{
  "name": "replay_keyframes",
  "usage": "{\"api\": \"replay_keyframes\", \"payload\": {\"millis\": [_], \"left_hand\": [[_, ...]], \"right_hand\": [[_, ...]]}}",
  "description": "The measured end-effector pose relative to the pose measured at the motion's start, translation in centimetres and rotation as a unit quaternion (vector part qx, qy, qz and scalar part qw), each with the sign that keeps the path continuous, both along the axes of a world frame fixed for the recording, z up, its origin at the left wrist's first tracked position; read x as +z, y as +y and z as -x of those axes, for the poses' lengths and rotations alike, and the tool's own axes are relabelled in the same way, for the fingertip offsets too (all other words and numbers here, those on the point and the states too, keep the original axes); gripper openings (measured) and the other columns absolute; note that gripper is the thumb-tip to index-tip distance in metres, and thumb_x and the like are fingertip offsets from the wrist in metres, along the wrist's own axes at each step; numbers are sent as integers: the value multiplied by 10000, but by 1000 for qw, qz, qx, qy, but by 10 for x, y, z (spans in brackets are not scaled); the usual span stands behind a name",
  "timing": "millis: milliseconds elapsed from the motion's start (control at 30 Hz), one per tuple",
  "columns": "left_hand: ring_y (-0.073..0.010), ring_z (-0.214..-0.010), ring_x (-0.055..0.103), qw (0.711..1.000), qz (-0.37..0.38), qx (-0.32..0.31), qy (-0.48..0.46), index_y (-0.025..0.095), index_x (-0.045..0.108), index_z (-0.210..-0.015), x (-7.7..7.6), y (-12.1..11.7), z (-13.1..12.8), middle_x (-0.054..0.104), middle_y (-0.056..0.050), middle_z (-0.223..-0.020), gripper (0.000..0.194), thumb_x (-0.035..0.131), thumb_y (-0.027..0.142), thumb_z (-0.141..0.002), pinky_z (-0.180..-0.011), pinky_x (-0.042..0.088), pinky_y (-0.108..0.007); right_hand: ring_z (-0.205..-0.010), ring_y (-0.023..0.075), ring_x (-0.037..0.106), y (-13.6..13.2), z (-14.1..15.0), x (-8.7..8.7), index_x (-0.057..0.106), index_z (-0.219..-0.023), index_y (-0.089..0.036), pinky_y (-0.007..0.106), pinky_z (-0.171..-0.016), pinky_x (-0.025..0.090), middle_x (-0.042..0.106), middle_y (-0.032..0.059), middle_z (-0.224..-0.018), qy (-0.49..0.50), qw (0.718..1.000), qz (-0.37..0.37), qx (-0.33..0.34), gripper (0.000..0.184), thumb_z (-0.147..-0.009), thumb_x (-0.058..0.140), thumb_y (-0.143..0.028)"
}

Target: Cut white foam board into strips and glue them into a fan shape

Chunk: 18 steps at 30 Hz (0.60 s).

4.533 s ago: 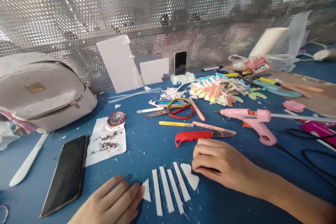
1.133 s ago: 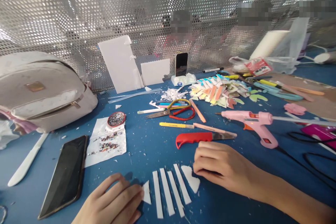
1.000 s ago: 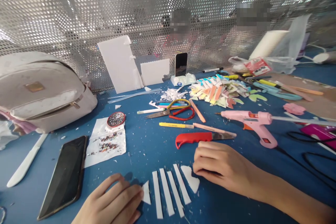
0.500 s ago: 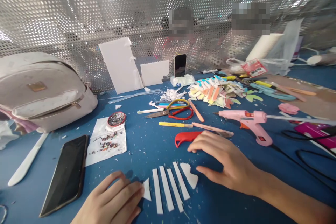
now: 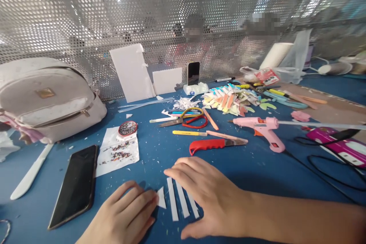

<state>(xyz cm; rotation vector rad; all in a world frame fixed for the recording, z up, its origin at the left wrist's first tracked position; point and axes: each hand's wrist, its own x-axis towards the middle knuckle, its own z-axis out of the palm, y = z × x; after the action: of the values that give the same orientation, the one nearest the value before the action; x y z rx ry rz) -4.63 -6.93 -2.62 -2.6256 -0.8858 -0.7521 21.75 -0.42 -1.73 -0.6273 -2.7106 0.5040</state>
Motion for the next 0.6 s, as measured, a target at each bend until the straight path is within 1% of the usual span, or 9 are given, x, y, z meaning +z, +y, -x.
{"api": "replay_keyframes", "payload": {"millis": [100,267,367,500,600], "left_hand": [[-144,-821,692,1000,-5,-4,-8,143,728,-1060,0,0,0,761,-26,-989,271,459,174,-1052,-887,526,-318],[-148,-832,684,1000,0,-2,-6,142,724,-1071,-2,0,1,757,-40,-987,246,482,175,-1036,-893,539,-313],[-146,-828,682,1000,-3,-3,-10,142,726,-1066,-2,0,0,758,-39,-986,253,476,170,-1037,-892,535,-312],[-153,-826,681,1000,0,-8,-17,133,732,-1056,-1,1,0,762,-29,-990,265,470,166,-1043,-894,518,-322],[-153,-834,683,1000,-1,-4,-12,137,731,-1059,-1,1,0,760,-33,-996,269,465,168,-1047,-896,518,-323]], "right_hand": [[-1160,338,514,-2,7,-6,441,-1427,-114,487,-1016,370,617,148,-1239,-8,1000,2,-4,867,-764,780,-556],[-1119,311,520,-2,13,-2,454,-1411,-132,456,-1012,372,612,128,-1213,-16,1000,9,-2,866,-721,850,-474],[-1107,302,520,-2,15,0,453,-1409,-126,447,-1005,376,610,123,-1201,-12,1000,10,5,858,-714,845,-441],[-1140,308,512,-3,15,-1,439,-1427,-130,450,-1013,370,610,124,-1227,-9,1000,16,7,874,-715,843,-438],[-1162,307,513,1,9,4,445,-1428,-130,444,-1013,376,612,127,-1247,-1,1000,28,5,886,-724,863,-472]]}}
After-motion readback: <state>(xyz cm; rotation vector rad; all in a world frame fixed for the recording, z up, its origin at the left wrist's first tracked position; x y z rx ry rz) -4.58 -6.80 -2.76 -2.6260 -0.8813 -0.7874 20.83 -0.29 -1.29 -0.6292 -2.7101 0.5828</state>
